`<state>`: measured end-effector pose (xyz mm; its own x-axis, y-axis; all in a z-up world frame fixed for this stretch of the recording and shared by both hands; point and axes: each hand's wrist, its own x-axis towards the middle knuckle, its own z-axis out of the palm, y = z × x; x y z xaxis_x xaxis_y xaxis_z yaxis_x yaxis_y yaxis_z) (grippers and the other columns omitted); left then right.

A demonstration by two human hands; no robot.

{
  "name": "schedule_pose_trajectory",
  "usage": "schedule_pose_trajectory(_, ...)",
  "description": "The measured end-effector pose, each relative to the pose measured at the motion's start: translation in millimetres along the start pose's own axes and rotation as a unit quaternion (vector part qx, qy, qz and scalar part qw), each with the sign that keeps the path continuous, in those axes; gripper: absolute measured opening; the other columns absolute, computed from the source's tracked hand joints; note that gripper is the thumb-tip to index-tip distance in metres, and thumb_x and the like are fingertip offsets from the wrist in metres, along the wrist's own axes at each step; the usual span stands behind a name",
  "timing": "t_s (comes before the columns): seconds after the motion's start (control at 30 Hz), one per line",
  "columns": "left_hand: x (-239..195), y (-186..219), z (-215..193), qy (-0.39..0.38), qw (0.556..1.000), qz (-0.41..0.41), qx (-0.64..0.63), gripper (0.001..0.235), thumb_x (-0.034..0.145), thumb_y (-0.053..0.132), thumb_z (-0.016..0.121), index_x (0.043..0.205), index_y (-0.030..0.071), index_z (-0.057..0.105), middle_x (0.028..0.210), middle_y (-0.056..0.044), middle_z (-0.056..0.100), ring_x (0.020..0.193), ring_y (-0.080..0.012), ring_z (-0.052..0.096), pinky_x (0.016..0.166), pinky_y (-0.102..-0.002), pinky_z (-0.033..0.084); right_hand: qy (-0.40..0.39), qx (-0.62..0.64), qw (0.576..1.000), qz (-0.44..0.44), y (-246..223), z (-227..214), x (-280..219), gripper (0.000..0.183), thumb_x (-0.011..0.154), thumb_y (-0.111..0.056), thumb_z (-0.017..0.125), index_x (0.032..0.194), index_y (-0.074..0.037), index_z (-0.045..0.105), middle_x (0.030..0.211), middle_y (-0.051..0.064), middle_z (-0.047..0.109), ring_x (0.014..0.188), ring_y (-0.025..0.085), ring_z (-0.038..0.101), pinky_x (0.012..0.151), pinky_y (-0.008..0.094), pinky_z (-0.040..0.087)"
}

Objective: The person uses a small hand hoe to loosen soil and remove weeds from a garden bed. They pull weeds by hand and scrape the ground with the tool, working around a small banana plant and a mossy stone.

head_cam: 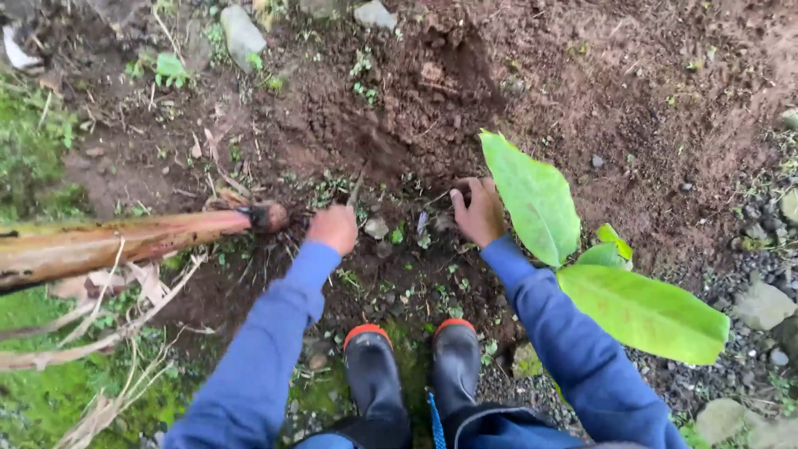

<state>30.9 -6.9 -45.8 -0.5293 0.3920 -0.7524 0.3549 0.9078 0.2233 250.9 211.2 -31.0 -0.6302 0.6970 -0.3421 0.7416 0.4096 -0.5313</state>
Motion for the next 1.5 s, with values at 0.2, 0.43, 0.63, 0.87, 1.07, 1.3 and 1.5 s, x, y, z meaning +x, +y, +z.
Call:
schedule_pose_trajectory(0.2, -61.2, 47.3, -119.4, 0.158, 0.985, 0.064, 0.037, 0.057, 0.114, 0.038, 0.03, 0.11, -0.004, 0.067, 0.104, -0.037, 0.07, 0.109, -0.0546, 0.067, 0.095, -0.064, 0.053, 0.05, -0.035, 0.997, -0.053, 6.5, 19.7, -4.2, 0.032, 0.099, -0.023, 0.07, 0.125, -0.004, 0.066, 0.111, 0.022, 0.06, 0.104, 0.047, 0.068, 0.085, 0.055, 0.057)
schedule_pose_trajectory(0.43, -3.7, -21.6, -29.6, 0.021, 0.999, -0.036, 0.012, 0.058, 0.107, 0.035, 0.034, 0.101, -0.002, 0.078, 0.102, -0.029, 0.074, 0.105, -0.0495, 0.07, 0.09, -0.061, 0.058, -0.016, -0.04, 0.999, -0.026, -12.6, 14.0, -3.7, 0.031, 0.102, -0.025, 0.063, 0.125, -0.005, 0.064, 0.116, 0.021, 0.055, 0.108, 0.042, 0.067, 0.082, 0.048, 0.061)
schedule_pose_trajectory(0.63, -66.1, 26.5, -113.1, 0.033, 0.999, -0.006, -0.016, 0.055, 0.106, 0.034, 0.034, 0.104, -0.001, 0.077, 0.106, -0.032, 0.074, 0.112, -0.0511, 0.067, 0.095, -0.063, 0.055, -0.03, -0.081, 0.996, -0.016, -22.2, 13.8, -5.3, 0.034, 0.106, -0.029, 0.061, 0.125, -0.002, 0.065, 0.115, 0.02, 0.052, 0.108, 0.035, 0.064, 0.083, 0.043, 0.06)
schedule_pose_trajectory(0.87, -28.4, -16.2, -37.9, 0.022, 0.997, -0.047, -0.054, 0.053, 0.103, 0.032, 0.036, 0.103, -0.002, 0.077, 0.096, -0.028, 0.075, 0.094, -0.0444, 0.075, 0.088, -0.057, 0.06, -0.029, -0.068, 0.997, -0.017, -21.6, 15.8, -0.1, 0.036, 0.105, -0.026, 0.06, 0.126, 0.003, 0.06, 0.118, 0.024, 0.049, 0.107, 0.04, 0.063, 0.083, 0.047, 0.059)
schedule_pose_trajectory(1.07, -75.1, 22.5, -120.1, 0.086, 0.994, -0.021, -0.064, 0.052, 0.109, 0.028, 0.033, 0.11, -0.005, 0.073, 0.104, -0.036, 0.072, 0.105, -0.0514, 0.07, 0.093, -0.059, 0.058, -0.014, -0.065, 0.998, -0.013, -19.2, 20.4, -1.1, 0.032, 0.105, -0.023, 0.061, 0.125, 0.002, 0.062, 0.12, 0.023, 0.049, 0.109, 0.041, 0.063, 0.082, 0.047, 0.06)
schedule_pose_trajectory(1.3, -62.6, 12.8, -33.8, 0.023, 0.995, -0.078, -0.058, 0.055, 0.108, 0.032, 0.03, 0.111, -0.002, 0.073, 0.108, -0.028, 0.073, 0.111, -0.0442, 0.07, 0.092, -0.057, 0.059, -0.024, -0.068, 0.997, -0.023, -13.3, 17.7, 1.4, 0.031, 0.105, -0.025, 0.06, 0.126, -0.003, 0.063, 0.118, 0.018, 0.049, 0.106, 0.037, 0.064, 0.077, 0.043, 0.061)
schedule_pose_trajectory(1.5, -52.0, 48.9, -150.2, 0.158, 0.984, -0.007, -0.077, 0.051, 0.113, 0.027, 0.029, 0.119, -0.004, 0.069, 0.106, -0.034, 0.069, 0.108, -0.0482, 0.068, 0.093, -0.06, 0.057, 0.022, -0.073, 0.997, -0.035, -23.7, 16.2, 3.8, 0.031, 0.105, -0.021, 0.062, 0.123, 0.005, 0.062, 0.119, 0.025, 0.052, 0.107, 0.042, 0.064, 0.079, 0.048, 0.061)
